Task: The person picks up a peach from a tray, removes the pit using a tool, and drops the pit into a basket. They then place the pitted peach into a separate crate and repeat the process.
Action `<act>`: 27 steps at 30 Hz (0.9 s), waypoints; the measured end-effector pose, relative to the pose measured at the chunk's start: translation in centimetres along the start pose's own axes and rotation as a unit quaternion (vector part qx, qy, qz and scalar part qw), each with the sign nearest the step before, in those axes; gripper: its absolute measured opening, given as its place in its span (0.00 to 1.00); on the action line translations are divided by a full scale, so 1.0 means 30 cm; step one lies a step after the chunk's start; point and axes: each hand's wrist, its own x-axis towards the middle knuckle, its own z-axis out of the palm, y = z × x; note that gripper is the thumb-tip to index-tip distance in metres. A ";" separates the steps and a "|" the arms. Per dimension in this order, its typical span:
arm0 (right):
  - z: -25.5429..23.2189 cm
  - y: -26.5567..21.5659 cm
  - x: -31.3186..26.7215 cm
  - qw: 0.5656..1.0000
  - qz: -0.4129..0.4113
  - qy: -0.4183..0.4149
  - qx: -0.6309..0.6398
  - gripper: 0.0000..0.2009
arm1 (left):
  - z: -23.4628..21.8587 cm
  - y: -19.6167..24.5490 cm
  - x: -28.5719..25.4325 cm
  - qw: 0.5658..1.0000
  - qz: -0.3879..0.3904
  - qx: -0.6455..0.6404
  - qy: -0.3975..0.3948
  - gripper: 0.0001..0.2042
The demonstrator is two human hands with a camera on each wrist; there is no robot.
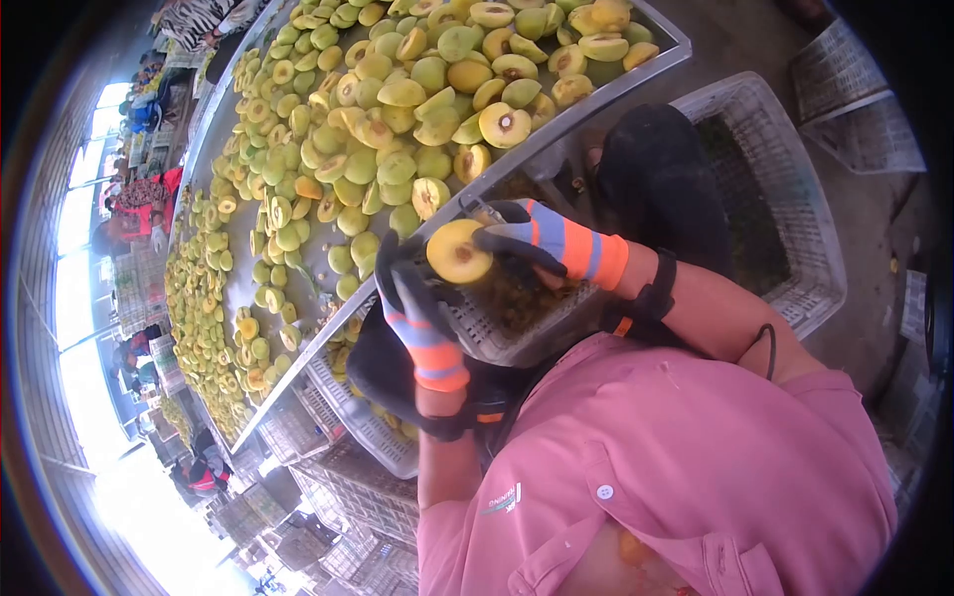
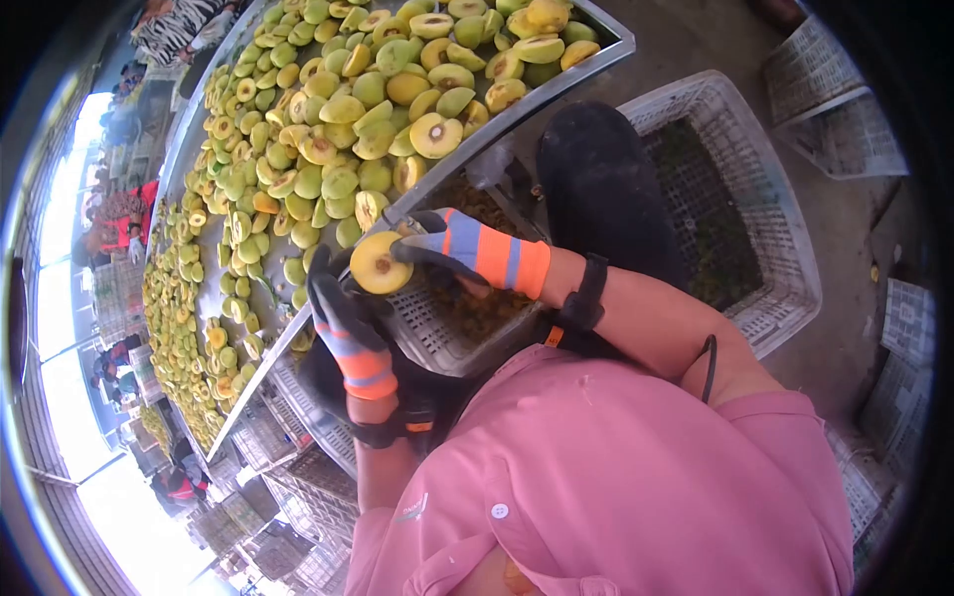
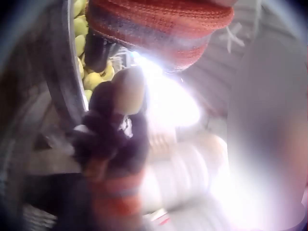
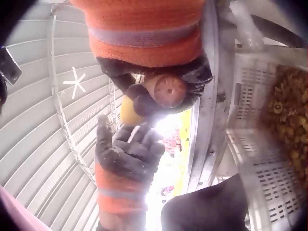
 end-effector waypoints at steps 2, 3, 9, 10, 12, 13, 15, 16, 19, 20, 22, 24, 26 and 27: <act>0.039 0.000 -0.005 0.998 -0.051 -0.016 0.026 0.16 | -0.095 -0.125 0.042 0.990 0.011 0.104 -0.096 0.23; 0.043 0.013 0.004 0.998 -0.057 -0.018 0.005 0.16 | -0.119 -0.204 0.056 0.992 -0.072 0.015 -0.102 0.21; 0.040 0.087 0.028 0.973 -0.122 0.075 -0.183 0.11 | -0.056 -0.216 0.030 0.963 0.115 0.213 -0.116 0.16; 0.038 0.086 0.024 0.958 -0.123 0.093 -0.242 0.11 | -0.054 -0.201 0.021 0.967 0.100 0.201 -0.117 0.15; 0.035 0.094 0.026 0.953 -0.107 0.105 -0.265 0.11 | -0.064 -0.168 0.015 0.929 0.194 0.271 -0.161 0.14; 0.031 0.108 0.029 0.964 -0.089 0.100 -0.230 0.12 | -0.078 -0.150 0.021 0.877 0.277 0.348 -0.182 0.14; 0.031 0.108 0.029 0.970 -0.064 0.090 -0.215 0.12 | -0.064 -0.101 0.014 0.919 0.199 0.268 -0.209 0.15; 0.031 0.096 0.027 0.967 -0.059 0.086 -0.234 0.11 | -0.069 -0.098 0.020 0.933 0.161 0.243 -0.213 0.14; 0.044 0.060 0.006 0.960 -0.095 0.071 -0.255 0.13 | -0.099 -0.090 0.042 0.963 0.021 0.162 -0.216 0.13; 0.050 0.056 0.002 0.958 -0.115 0.064 -0.255 0.14 | -0.106 -0.115 0.044 0.964 0.023 0.167 -0.206 0.12; 0.048 0.081 0.015 0.946 -0.100 0.066 -0.300 0.15 | -0.118 -0.157 0.047 0.966 0.027 0.177 -0.186 0.11; 0.048 0.093 0.020 0.931 -0.079 0.080 -0.347 0.17 | -0.094 -0.176 0.040 0.943 0.131 0.259 -0.165 0.12; 0.054 0.096 0.015 0.910 -0.049 0.105 -0.397 0.18 | -0.048 -0.176 0.028 0.933 0.205 0.275 -0.110 0.09; 0.052 0.097 0.016 0.903 -0.043 0.114 -0.413 0.18 | -0.019 -0.181 0.012 0.967 0.155 0.190 -0.075 0.08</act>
